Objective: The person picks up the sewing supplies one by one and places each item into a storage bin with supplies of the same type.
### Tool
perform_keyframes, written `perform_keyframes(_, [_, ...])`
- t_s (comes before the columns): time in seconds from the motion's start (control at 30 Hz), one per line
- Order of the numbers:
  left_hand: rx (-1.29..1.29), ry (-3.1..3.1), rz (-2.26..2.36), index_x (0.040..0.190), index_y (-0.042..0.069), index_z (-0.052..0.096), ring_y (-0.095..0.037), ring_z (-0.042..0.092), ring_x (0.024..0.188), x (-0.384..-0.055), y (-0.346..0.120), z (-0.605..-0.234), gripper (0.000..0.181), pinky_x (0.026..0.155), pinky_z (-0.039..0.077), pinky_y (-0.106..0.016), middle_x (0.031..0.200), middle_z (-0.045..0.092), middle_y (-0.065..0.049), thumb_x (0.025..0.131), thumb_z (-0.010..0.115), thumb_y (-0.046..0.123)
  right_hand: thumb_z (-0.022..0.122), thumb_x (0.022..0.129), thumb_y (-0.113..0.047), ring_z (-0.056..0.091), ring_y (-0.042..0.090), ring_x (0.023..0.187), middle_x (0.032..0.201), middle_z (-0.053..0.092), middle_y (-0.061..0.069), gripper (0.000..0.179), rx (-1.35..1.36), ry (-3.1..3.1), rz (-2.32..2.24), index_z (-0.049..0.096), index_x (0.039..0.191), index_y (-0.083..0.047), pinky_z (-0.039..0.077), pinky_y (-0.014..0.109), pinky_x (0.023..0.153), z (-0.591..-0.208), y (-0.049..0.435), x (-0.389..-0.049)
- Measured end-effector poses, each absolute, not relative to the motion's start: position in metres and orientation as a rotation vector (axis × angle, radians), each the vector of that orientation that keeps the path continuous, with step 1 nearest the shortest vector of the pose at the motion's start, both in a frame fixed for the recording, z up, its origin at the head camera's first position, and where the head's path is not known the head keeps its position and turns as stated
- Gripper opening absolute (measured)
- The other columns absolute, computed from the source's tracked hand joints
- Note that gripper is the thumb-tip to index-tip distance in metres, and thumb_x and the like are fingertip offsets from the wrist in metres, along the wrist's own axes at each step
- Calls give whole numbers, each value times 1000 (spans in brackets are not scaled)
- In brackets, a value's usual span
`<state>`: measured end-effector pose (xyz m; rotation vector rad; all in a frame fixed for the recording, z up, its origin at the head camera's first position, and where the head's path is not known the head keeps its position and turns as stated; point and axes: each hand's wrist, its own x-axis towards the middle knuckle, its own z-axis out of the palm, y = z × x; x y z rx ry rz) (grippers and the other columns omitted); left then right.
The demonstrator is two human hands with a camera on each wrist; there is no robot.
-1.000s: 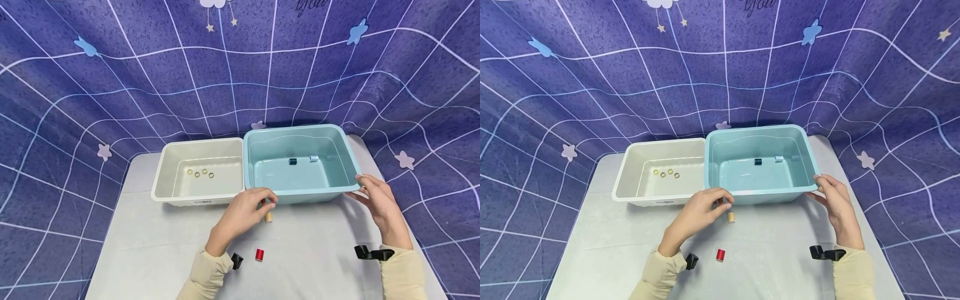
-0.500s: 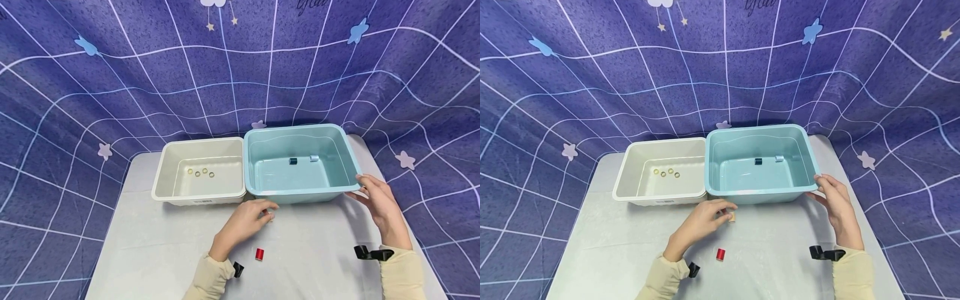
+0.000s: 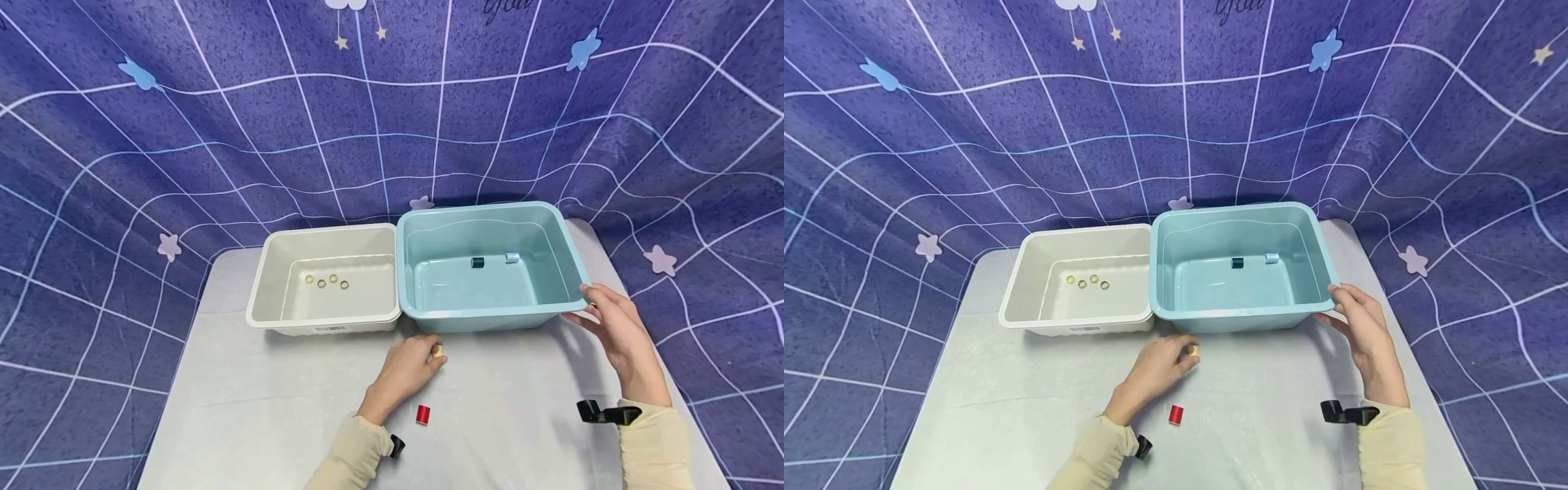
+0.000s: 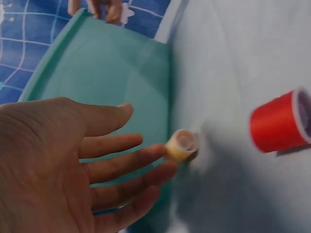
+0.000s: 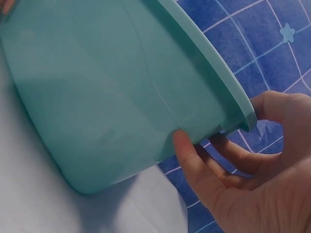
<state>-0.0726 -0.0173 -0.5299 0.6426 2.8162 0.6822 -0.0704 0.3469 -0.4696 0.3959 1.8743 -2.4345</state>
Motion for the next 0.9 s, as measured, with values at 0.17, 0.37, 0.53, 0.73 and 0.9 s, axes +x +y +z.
perform_keyframes(0.17, [600, 2849, 676, 118, 17, 74, -13, 68, 87, -72, -13, -538, 30, 64, 50, -29, 108, 75, 1, 95, 77, 35, 62, 105, -18, 69, 8, 98, 114, 62, -4, 14, 405, 1879, -2426, 74, 111, -12, 65, 31, 85, -469, 346, -71])
perform_keyframes(0.37, [590, 2909, 656, 115, 17, 76, -17, 68, 82, -72, -10, -545, 29, 57, 46, -28, 108, 73, -1, 92, 80, 34, 62, 106, -18, 68, 8, 97, 116, 60, -4, 14, 416, 1892, -2418, 73, 111, -13, 65, 31, 86, -469, 346, -71])
perform_keyframes(0.53, [553, 2950, 617, 108, 18, 77, -19, 67, 78, -73, -9, -553, 23, 56, 46, -30, 100, 71, 0, 91, 81, 32, 62, 106, -19, 68, 8, 98, 118, 58, -3, 14, 426, 1900, -2410, 72, 113, -13, 65, 30, 86, -469, 346, -71])
perform_keyframes(0.73, [508, 2958, 584, 102, 18, 77, -20, 66, 74, -73, -9, -559, 18, 53, 44, -30, 89, 68, 2, 90, 82, 30, 61, 106, -19, 68, 8, 99, 118, 59, -4, 15, 410, 1894, -2413, 72, 114, -13, 65, 31, 86, -470, 347, -70])
perform_keyframes(0.9, [536, 2894, 630, 110, 16, 76, -15, 62, 73, -73, -9, -559, 24, 55, 42, -27, 92, 68, 1, 90, 82, 27, 61, 106, -19, 69, 8, 99, 117, 60, -4, 15, 399, 1890, -2424, 72, 113, -12, 65, 31, 86, -471, 347, -71])
